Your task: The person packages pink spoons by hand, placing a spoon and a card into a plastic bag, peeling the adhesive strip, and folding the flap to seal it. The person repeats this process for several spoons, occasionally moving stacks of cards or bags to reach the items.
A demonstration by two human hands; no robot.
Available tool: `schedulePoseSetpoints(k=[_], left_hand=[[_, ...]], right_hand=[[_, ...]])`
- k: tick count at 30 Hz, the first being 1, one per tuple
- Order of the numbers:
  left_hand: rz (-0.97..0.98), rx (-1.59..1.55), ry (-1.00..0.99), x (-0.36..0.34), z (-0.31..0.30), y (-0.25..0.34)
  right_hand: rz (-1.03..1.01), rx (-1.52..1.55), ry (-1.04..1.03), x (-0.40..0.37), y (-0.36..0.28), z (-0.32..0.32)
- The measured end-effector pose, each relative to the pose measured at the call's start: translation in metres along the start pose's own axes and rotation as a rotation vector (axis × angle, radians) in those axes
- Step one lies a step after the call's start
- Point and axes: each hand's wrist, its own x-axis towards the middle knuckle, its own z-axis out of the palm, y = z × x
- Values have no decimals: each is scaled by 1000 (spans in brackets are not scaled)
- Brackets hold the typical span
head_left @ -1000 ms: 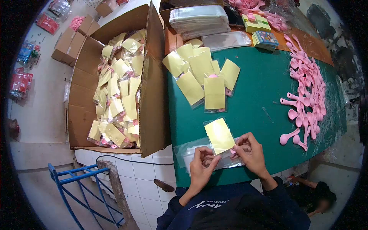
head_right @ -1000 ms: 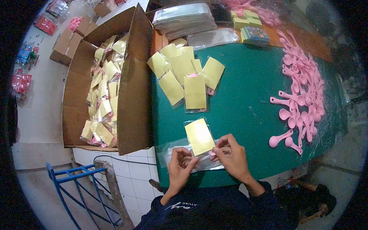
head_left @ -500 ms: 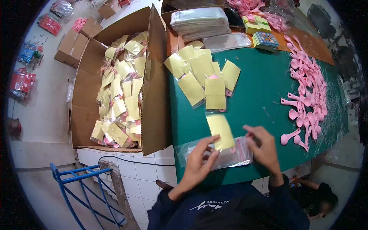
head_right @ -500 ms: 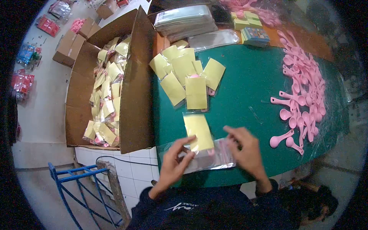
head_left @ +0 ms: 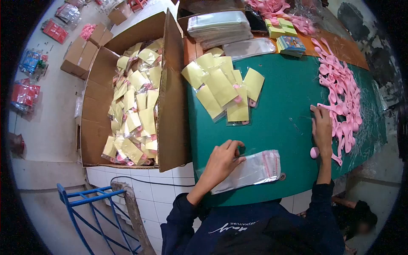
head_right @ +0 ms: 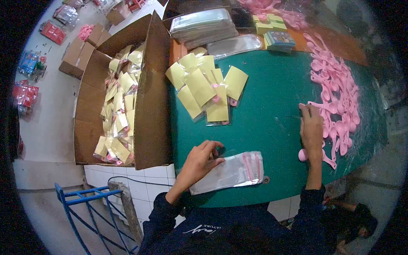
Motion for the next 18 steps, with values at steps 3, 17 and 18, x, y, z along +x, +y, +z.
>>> schedulePoseSetpoints(k=[3,17,18], left_hand=[[34,-142,-95,3,0,-3],[-202,-694,-119,-1,-11,7],[-221,-715,-119,-2,-12,7]], right_hand=[[-46,-60,50,4,12,9],[-151,81,-15,17,-29,-18],[-124,53,74,18,-30,-24]])
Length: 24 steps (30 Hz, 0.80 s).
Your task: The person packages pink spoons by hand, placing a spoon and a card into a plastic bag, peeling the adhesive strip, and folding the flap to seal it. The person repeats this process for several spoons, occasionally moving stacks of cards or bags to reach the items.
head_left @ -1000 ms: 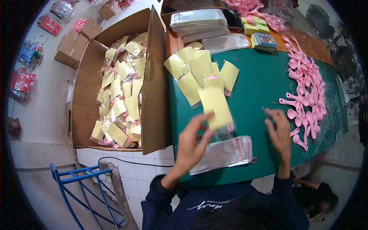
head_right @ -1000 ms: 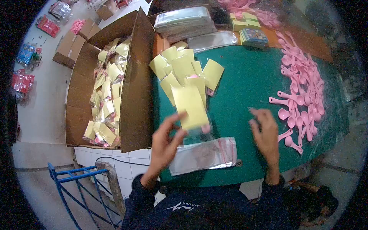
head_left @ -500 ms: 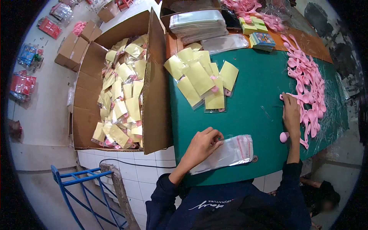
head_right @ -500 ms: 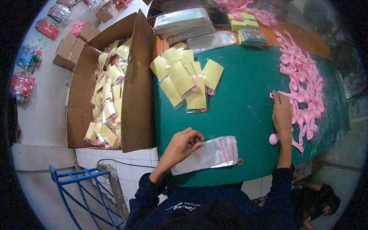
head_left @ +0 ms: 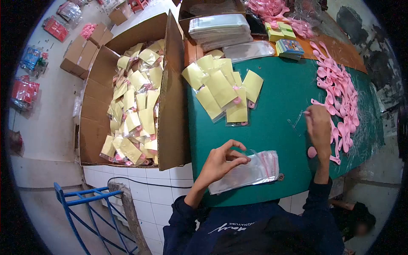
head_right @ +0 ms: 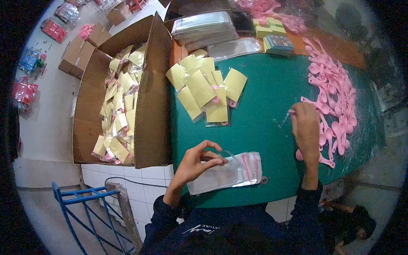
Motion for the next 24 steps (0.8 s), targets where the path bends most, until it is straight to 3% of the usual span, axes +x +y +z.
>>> schedulePoseSetpoints(k=[4,7,8,12,19,22,24], left_hand=[[3,-111,-5,2,3,-3],[-14,-176,-21,4,8,-1],[-13,-183,-22,5,9,-1],[-33,-216,-18,4,8,0],[-21,-186,44,6,6,-9],[-3,-217,34,5,6,-6],[-2,-193,28,4,6,-5]], right_hand=[[272,183,331,1,-28,-23],[295,579,289,-12,-46,-22],[360,842,199,-13,-58,-25],[440,1197,84,-19,-79,-18],[419,1207,-68,-21,-88,-14],[455,1121,192,-12,-84,-14],[422,1065,107,-13,-80,-10]])
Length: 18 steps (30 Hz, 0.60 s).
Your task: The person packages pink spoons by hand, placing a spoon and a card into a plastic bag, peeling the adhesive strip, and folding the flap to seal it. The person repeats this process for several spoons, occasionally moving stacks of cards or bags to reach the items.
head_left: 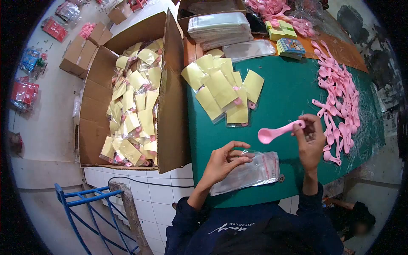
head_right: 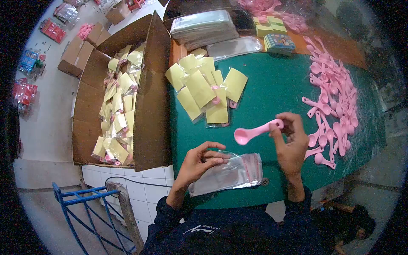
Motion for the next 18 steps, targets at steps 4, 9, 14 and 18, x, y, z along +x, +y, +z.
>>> schedulePoseSetpoints(k=[4,9,14,18], left_hand=[[-5,40,20,1,-2,-2],[-11,54,41,1,-1,0],[-41,122,24,4,8,6],[13,57,-3,7,15,0]], right_hand=[[65,144,-93,-3,-1,1],[120,149,-201,-2,2,2],[149,105,-296,-5,2,7],[124,-76,-442,-4,1,9]])
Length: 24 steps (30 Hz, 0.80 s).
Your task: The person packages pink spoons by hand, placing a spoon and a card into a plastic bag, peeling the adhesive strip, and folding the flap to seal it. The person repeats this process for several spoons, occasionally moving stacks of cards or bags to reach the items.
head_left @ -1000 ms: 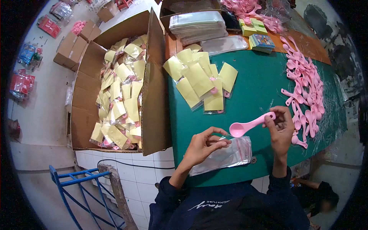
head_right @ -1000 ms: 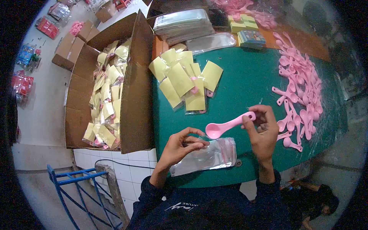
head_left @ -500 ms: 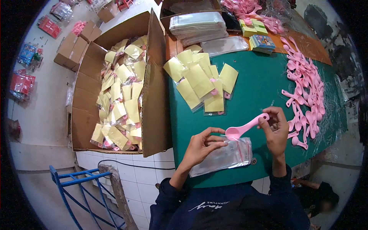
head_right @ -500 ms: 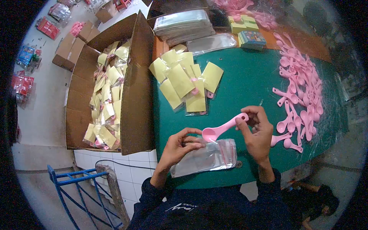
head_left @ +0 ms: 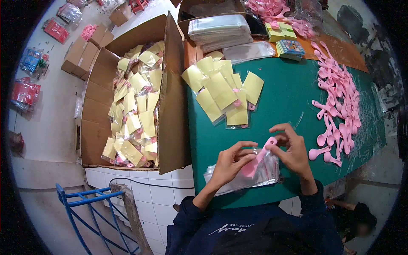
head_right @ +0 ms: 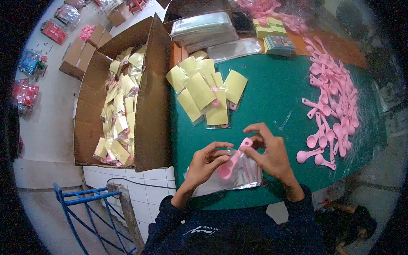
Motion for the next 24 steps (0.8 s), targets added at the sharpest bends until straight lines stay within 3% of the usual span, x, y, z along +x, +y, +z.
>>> schedulePoseSetpoints(k=[3,6,9,12,15,16,18,19,20,21,22,24], left_hand=[[61,-305,65,1,8,1],[-27,-64,-43,-2,-4,0],[5,53,-94,0,-5,2],[26,-162,-31,5,-1,7],[3,-88,116,6,-6,10],[129,-99,149,7,-6,8],[149,-184,148,3,-7,16],[158,-225,148,0,-7,19],[153,-243,148,-2,-7,20],[150,-259,147,-5,-8,19],[150,-273,148,-8,-9,19],[134,-272,150,-15,-11,17]], right_hand=[[-60,-47,-15,2,-2,-2],[-119,20,70,6,-4,-10],[-56,151,47,7,-10,-11],[-421,-180,-185,18,-13,-15],[-585,-246,-384,32,-19,-10],[-608,-180,-493,46,-12,-18],[-516,95,-520,101,2,-53],[-343,121,-355,129,0,-73],[-456,-254,-138,173,24,-103],[-422,-679,136,218,53,-137],[-341,-772,353,250,75,-164],[129,-809,497,284,94,-205]])
